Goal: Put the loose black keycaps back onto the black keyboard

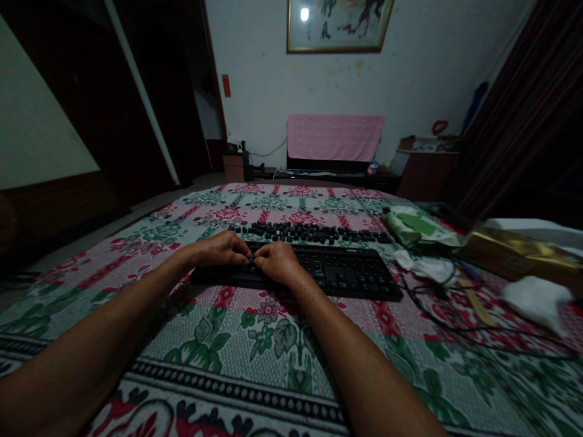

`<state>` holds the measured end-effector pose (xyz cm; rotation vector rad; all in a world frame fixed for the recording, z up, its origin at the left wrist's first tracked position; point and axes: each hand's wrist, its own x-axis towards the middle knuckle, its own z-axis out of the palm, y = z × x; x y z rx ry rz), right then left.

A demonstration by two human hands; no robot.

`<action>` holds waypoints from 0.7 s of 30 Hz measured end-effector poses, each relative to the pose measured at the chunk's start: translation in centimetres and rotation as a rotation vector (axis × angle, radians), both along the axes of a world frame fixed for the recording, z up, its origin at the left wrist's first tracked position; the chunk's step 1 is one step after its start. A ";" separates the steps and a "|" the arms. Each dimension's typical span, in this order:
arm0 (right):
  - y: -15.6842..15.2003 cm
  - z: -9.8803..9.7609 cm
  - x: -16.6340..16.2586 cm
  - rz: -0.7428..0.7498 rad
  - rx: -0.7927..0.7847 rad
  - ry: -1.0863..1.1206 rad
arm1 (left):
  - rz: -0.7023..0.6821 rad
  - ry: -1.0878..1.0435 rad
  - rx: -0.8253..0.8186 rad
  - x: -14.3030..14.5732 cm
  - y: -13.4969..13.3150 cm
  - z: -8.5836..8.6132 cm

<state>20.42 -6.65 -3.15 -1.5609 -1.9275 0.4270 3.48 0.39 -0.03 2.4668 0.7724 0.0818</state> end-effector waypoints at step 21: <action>-0.4 0.7 -0.6 -0.054 -0.009 -0.034 | 0.046 -0.057 -0.070 0.3 0.3 -0.3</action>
